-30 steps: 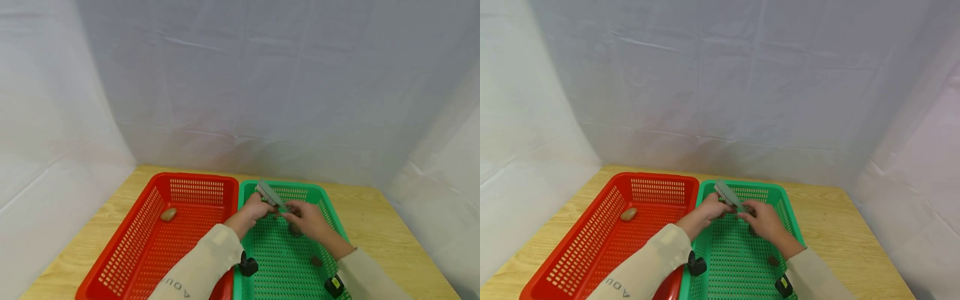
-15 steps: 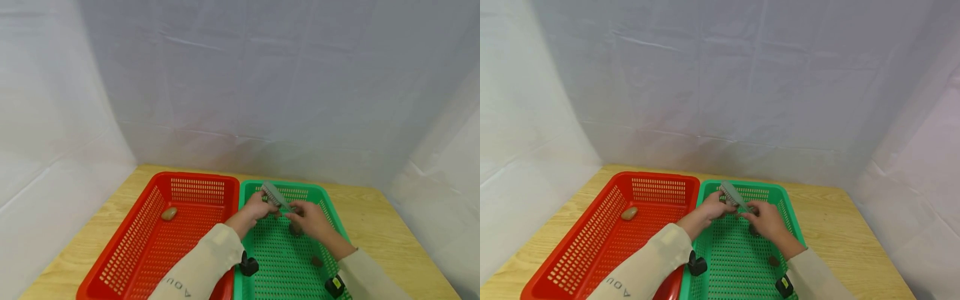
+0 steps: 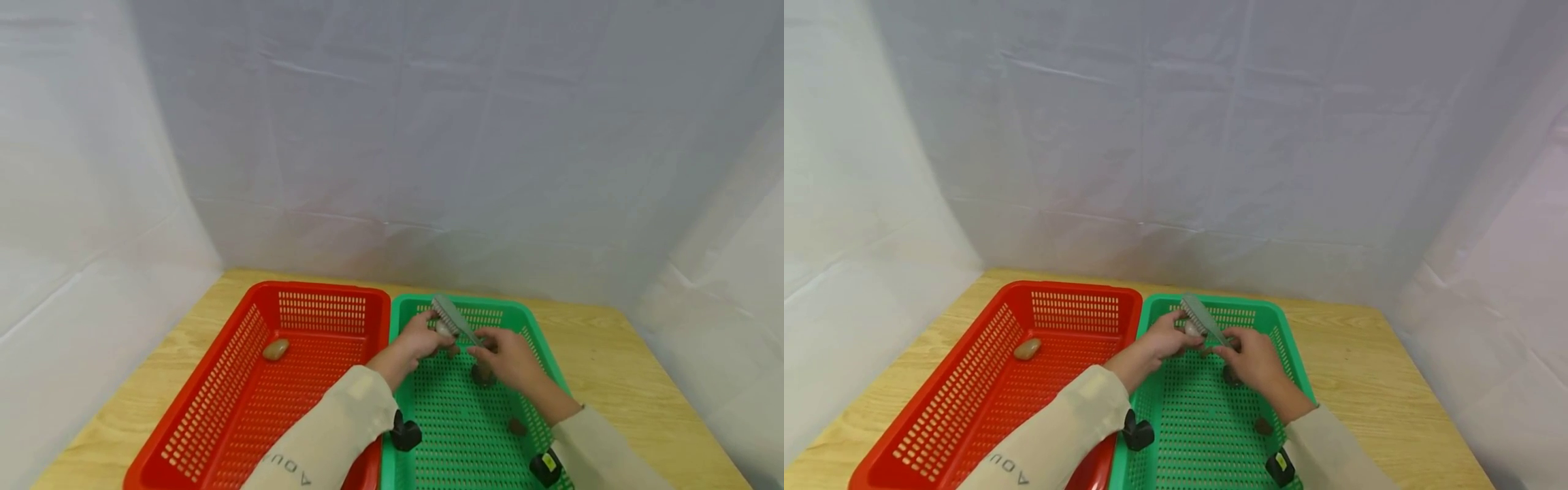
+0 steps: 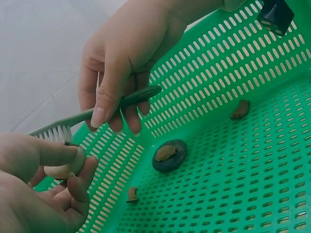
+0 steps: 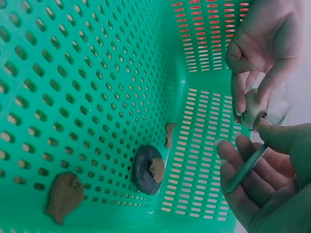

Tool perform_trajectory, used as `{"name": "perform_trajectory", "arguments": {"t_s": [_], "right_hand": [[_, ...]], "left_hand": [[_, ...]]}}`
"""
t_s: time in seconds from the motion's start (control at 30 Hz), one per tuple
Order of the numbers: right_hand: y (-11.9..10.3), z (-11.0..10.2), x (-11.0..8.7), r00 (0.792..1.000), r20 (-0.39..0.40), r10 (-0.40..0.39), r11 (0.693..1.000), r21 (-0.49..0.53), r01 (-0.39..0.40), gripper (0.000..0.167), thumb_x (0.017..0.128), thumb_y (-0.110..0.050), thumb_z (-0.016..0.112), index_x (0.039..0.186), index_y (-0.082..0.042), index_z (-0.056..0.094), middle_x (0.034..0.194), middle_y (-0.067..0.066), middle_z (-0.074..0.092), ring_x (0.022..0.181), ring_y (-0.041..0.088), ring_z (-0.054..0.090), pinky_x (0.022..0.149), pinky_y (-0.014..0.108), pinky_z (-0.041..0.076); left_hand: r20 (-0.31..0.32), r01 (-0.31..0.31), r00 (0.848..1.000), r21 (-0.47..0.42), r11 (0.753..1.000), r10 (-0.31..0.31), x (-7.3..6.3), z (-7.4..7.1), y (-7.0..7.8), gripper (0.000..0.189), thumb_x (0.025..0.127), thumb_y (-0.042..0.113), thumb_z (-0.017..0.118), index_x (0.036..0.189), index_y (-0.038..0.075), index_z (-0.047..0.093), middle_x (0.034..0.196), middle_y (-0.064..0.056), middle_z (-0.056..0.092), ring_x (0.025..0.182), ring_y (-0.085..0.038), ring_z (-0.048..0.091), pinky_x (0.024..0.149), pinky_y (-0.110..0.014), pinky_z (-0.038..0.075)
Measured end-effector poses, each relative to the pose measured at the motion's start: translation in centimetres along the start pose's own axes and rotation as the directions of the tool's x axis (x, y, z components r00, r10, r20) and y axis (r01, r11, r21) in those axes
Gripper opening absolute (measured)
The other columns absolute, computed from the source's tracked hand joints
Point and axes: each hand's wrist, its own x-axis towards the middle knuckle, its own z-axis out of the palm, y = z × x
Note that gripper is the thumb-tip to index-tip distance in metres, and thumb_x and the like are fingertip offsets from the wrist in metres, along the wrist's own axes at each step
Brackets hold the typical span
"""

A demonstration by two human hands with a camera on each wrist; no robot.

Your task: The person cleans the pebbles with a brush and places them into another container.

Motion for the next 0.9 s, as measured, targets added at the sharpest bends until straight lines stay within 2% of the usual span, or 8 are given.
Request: {"name": "perform_trajectory", "arguments": {"t_s": [0.27,0.43,0.67,0.9], "right_hand": [[0.38,-0.01,0.21,0.999,-0.043,-0.002,1.000,-0.016,0.001,0.033,0.092,-0.016,0.068,0.117,0.005,0.064,0.089,0.011,0.072,0.073,0.018,0.067,0.059,0.033,0.052],[0.24,-0.03,0.19,0.998,-0.062,-0.027,0.999,0.016,0.028,0.035,0.094,-0.018,0.066,0.121,0.003,0.062,0.088,0.009,0.072,0.074,0.020,0.068,0.062,0.034,0.053],[-0.14,0.12,0.12,0.994,-0.010,-0.107,0.993,0.059,0.107,0.034,0.093,-0.019,0.067,0.121,-0.001,0.063,0.090,0.007,0.072,0.077,0.016,0.069,0.069,0.035,0.056],[0.15,0.47,0.02,0.990,0.080,-0.118,0.993,0.032,0.116,0.030,0.094,-0.022,0.065,0.118,-0.003,0.065,0.089,0.004,0.071,0.074,0.012,0.065,0.063,0.030,0.052]], "left_hand": [[-0.012,0.000,1.000,-0.023,1.000,-0.001,0.39,0.01,-0.04,0.049,0.087,0.000,0.070,0.132,0.007,0.054,0.100,-0.012,0.064,0.063,-0.014,0.048,0.055,-0.021,0.039],[-0.003,-0.007,1.000,-0.046,0.999,0.007,0.49,0.01,-0.09,0.048,0.086,-0.002,0.069,0.131,0.007,0.055,0.099,-0.013,0.065,0.061,-0.013,0.048,0.053,-0.021,0.038],[-0.005,-0.012,1.000,-0.007,1.000,0.012,0.35,0.00,-0.11,0.057,0.085,0.000,0.070,0.138,0.004,0.049,0.091,-0.009,0.062,0.054,-0.012,0.042,0.052,-0.023,0.036],[-0.039,0.010,0.999,0.016,1.000,-0.010,0.07,0.08,-0.15,0.051,0.080,-0.001,0.074,0.125,-0.004,0.050,0.091,-0.008,0.059,0.056,-0.013,0.046,0.055,-0.025,0.040]]}}
